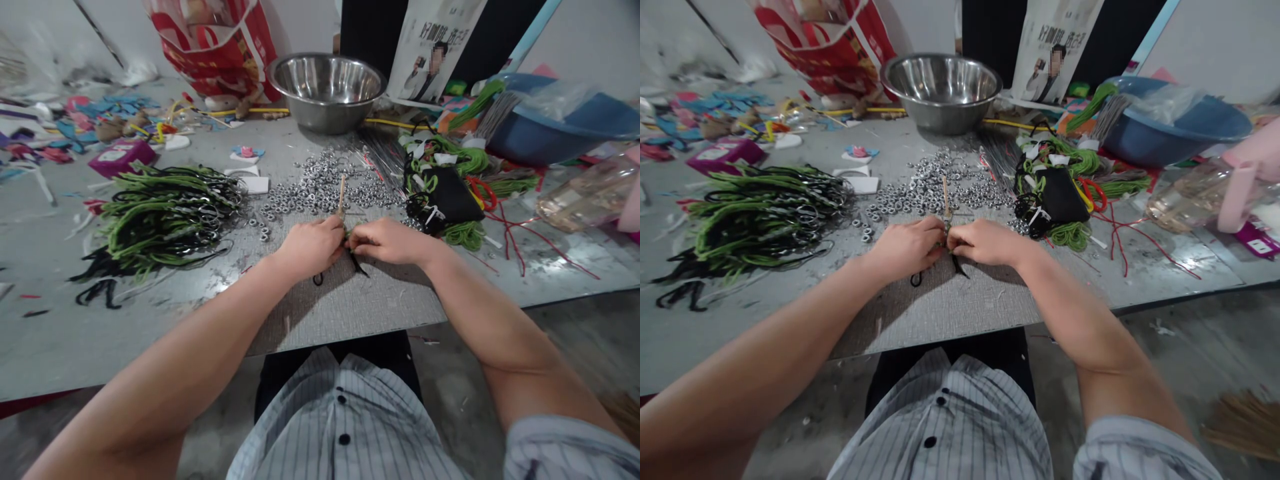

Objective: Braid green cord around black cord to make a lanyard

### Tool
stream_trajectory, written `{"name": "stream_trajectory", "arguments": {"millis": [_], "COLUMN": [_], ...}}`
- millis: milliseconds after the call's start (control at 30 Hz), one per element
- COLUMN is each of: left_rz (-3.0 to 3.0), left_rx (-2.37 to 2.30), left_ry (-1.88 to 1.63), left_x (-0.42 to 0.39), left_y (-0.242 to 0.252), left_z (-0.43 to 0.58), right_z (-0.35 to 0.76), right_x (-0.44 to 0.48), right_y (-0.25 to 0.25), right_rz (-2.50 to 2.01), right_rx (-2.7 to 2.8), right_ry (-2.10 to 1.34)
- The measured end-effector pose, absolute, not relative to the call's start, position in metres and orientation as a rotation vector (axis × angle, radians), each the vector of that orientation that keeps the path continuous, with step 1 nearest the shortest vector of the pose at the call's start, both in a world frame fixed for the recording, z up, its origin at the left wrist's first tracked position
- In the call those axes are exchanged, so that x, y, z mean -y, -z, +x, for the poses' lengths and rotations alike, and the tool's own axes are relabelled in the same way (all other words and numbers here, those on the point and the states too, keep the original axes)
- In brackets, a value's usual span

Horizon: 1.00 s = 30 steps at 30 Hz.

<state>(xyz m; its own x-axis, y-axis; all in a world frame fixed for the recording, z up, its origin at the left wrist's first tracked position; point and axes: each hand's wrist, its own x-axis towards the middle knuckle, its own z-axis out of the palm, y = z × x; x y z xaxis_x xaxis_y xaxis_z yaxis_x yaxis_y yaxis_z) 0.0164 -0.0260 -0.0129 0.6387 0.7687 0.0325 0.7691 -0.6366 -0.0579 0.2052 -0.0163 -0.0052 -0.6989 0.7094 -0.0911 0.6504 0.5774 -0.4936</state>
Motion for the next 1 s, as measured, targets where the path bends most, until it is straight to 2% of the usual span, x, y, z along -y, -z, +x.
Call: {"name": "stream_trajectory", "arguments": {"millis": [300,600,833,1000], "left_rz": [-2.814,-2.869,-2.901,-2.95], "left_rx": [1.345,1.407,1.612,1.647], "left_ry": [0.079,0.639,0.639,0.797], "left_x": [0.023,0.02,0.016,0.015], "left_y": [0.017,0.018,0.021,0.023], "left_z": [0.012,0.005,0.015,0.015], "right_z": [0.204,0.201,0.196,0.195], "right_x": [0.015,0.013,0.015,0.014], "right_y": [0.006,0.014,0.02,0.023], "right_rz": [-1.201,-1.175,-1.024,-1.016], "right_rx": [2.441,2.246,2.2,2.16], "right_ry": [-0.75,-0.73,-0.72,-0.808]}}
